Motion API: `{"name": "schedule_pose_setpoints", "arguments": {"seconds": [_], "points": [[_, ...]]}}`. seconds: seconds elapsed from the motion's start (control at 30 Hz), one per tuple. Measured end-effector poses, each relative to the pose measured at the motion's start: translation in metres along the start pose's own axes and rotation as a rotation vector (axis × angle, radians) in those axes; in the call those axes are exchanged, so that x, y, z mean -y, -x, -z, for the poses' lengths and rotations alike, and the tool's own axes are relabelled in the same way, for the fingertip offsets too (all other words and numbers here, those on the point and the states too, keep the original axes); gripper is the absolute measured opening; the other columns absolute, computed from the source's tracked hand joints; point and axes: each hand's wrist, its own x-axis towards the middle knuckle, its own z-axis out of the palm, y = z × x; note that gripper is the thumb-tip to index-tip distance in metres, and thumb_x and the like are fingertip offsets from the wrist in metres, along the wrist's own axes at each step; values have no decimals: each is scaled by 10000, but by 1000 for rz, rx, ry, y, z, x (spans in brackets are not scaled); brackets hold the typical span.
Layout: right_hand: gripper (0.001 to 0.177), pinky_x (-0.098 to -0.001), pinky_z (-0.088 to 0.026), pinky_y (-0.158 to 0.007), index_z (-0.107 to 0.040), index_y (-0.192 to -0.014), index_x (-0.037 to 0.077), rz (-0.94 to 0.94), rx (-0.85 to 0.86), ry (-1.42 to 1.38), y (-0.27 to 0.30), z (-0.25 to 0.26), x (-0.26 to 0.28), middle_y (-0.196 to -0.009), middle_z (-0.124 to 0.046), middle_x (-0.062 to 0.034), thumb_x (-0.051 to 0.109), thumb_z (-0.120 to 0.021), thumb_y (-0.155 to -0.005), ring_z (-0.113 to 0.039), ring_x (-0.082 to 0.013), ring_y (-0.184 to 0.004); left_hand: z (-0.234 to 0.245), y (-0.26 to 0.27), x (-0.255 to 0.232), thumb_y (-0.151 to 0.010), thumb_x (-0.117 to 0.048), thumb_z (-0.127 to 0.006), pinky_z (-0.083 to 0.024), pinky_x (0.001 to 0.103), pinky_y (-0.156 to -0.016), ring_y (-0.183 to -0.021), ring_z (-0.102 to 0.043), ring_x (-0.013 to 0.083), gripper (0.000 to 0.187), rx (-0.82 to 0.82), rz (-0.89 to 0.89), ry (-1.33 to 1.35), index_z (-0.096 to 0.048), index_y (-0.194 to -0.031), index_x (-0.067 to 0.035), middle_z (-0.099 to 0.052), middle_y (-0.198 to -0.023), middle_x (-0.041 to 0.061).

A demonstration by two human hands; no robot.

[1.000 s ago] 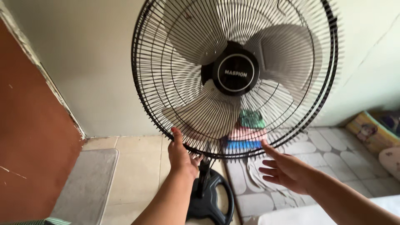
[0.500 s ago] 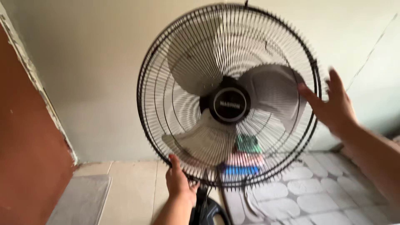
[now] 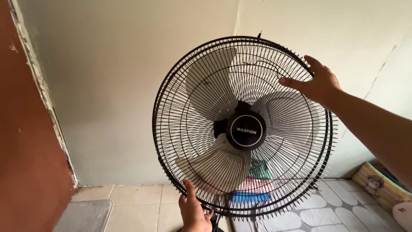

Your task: The person attaches the front protective cage to a standing electric fan. They align the cage with the fan body and repeatedly press and adjust the locking clips around the rim to secure it in place.

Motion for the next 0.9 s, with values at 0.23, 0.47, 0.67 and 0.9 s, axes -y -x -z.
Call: {"name": "schedule_pose_setpoints", "arguments": {"seconds": [0.23, 0.47, 0.67, 0.9], "points": [[1288, -561, -455, -1091, -267, -1651, 159, 76, -21, -2, -4, 3, -4, -1584, -395, -229, 741, -793, -629, -435, -422, -1420, -2, 14, -1, -662, -753, -627, -308, 737, -1132, -1520, -272, 348, 1187, 30, -82, 6, -148, -1621, -242, -256, -1676, 50], [1264, -541, -421, -1114, -305, -1627, 134, 193, -82, -106, 5, 14, 3, -1592, -401, -187, 748, -804, -642, -414, -371, -1453, 3, 46, -9, -696, -778, -592, -359, 663, -1129, -1489, -322, 340, 1117, 21, -113, 5, -182, -1607, -278, -271, -1664, 11], [1285, -554, -433, -1108, -290, -1636, 162, 176, -48, -78, -6, 13, 23, -1579, -385, -203, 803, -764, -628, -414, -389, -1439, -3, 47, -16, -726, -799, -572, -426, 642, -1097, -1430, -383, 422, 1093, -18, -67, -21, -227, -1601, -242, -294, -1620, 124], [1299, -580, -445, -1102, -275, -1629, 175, 133, -11, -38, -10, 3, 26, -1547, -403, -204, 845, -724, -610, -414, -398, -1437, -6, 32, -17, -706, -817, -597, -414, 670, -1114, -1468, -299, 422, 1156, -44, -71, -100, -200, -1599, -201, -266, -1638, 121]]}}
